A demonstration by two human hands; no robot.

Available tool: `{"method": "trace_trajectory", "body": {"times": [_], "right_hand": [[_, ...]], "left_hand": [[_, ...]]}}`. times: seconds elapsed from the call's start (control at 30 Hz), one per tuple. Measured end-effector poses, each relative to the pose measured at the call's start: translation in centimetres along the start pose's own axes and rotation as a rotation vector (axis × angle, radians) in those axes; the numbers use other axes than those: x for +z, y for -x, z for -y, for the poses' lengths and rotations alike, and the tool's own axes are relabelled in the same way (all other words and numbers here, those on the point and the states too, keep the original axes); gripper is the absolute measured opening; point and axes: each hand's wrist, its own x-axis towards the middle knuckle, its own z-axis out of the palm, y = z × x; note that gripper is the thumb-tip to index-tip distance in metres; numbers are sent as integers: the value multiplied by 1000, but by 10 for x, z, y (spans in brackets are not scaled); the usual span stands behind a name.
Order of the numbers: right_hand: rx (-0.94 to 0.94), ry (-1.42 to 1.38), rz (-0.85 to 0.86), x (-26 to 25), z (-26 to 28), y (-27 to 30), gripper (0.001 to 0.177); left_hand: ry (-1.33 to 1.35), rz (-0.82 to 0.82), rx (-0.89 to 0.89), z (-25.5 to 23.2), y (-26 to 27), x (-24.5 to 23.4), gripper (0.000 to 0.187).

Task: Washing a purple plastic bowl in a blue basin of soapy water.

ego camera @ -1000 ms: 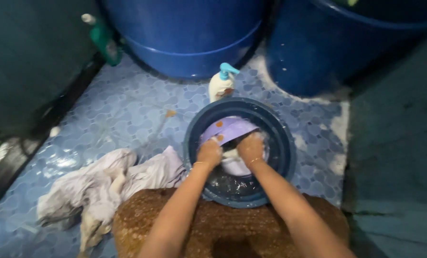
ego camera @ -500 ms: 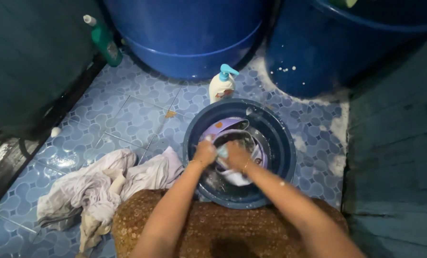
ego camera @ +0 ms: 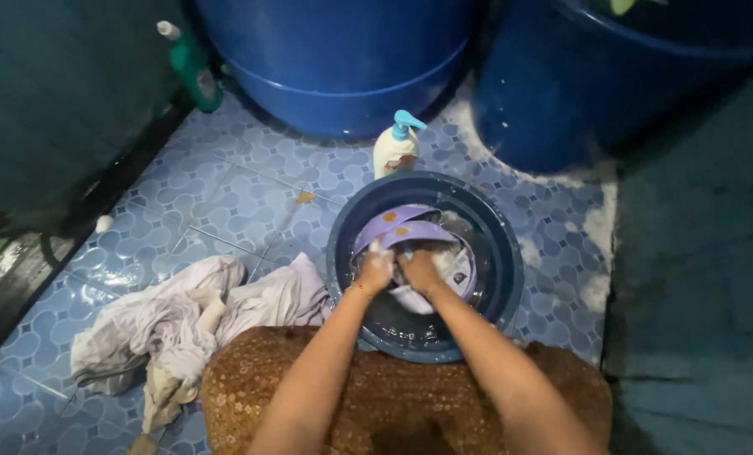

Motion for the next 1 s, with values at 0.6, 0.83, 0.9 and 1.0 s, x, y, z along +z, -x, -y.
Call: {"method": "trace_trajectory", "body": {"times": [0.6,0.83,0.9,1.0], "right_hand": [[-4,202,-303,-111,169,96,44],[-237,400,-216,7,-35,2,47],[-373,-853,-3,84,-140,-162,46],[-666,-267,-103,-23,20,18,48]], "left_hand": [[1824,165,-585,-163,18,-132,59],[1363,45,-738,-231,25,-153,73],[625,-337,-32,-212,17,-112,113],[688,-327,-333,-202,12,-127,94]]}}
